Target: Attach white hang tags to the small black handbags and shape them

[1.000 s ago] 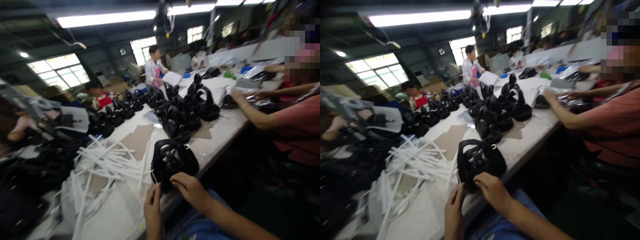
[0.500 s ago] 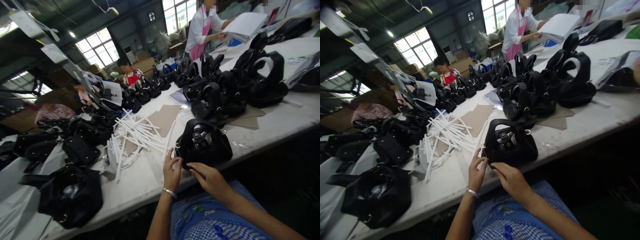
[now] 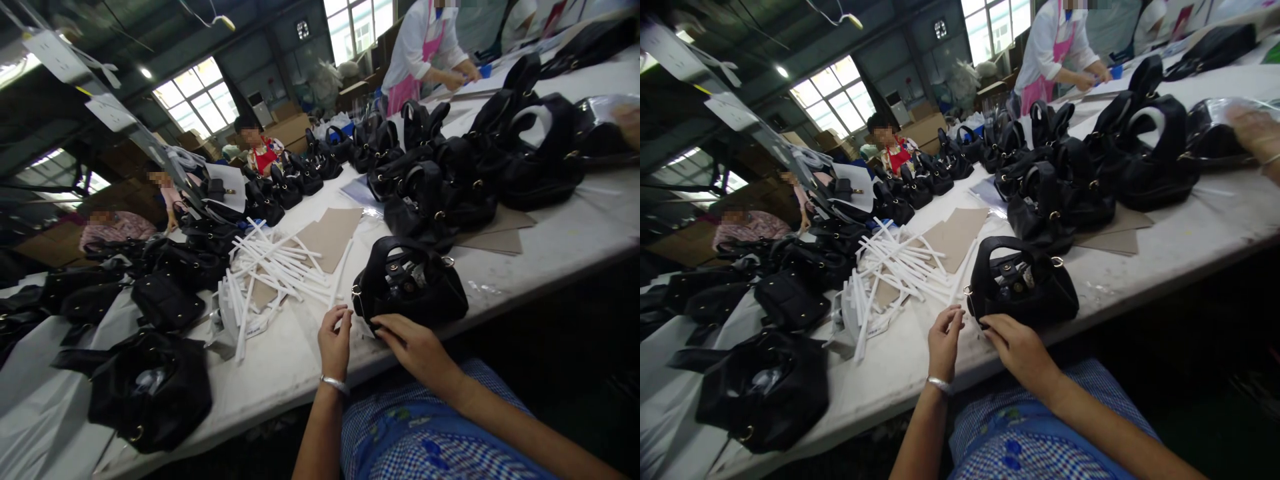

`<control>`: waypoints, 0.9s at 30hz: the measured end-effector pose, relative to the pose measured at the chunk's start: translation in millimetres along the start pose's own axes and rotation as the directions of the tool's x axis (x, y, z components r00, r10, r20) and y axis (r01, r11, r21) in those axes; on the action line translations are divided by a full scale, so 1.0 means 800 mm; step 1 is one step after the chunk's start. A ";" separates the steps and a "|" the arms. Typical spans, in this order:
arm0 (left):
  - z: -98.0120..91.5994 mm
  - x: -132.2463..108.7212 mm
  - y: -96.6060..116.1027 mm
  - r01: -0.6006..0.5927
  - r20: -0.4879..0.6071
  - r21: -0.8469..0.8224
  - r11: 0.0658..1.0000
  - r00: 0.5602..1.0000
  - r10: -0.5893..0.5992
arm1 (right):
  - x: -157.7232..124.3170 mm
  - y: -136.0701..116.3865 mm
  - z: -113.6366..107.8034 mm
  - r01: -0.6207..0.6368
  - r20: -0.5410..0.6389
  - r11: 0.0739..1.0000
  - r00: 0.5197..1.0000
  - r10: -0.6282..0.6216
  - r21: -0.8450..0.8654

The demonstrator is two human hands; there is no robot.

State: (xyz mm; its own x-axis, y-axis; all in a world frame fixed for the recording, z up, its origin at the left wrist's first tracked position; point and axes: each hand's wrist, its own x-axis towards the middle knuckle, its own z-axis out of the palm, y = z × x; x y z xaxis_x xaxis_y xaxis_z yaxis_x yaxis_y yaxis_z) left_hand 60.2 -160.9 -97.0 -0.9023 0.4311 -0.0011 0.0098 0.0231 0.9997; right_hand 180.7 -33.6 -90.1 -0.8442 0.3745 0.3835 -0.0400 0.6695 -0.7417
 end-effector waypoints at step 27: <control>0.010 -0.045 0.026 0.248 0.073 -0.428 0.869 0.968 -0.240 | 0.011 -0.011 0.022 0.026 -0.068 0.999 0.997 -0.024 0.028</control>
State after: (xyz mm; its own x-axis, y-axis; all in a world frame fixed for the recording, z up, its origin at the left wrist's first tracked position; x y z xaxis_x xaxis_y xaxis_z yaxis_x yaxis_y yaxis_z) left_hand 96.3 -169.1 -76.7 -0.8442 0.4778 -0.2432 -0.3999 -0.2592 0.8791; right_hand 164.0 -47.6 -89.7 -0.8046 0.4011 0.4379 -0.0769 0.6608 -0.7466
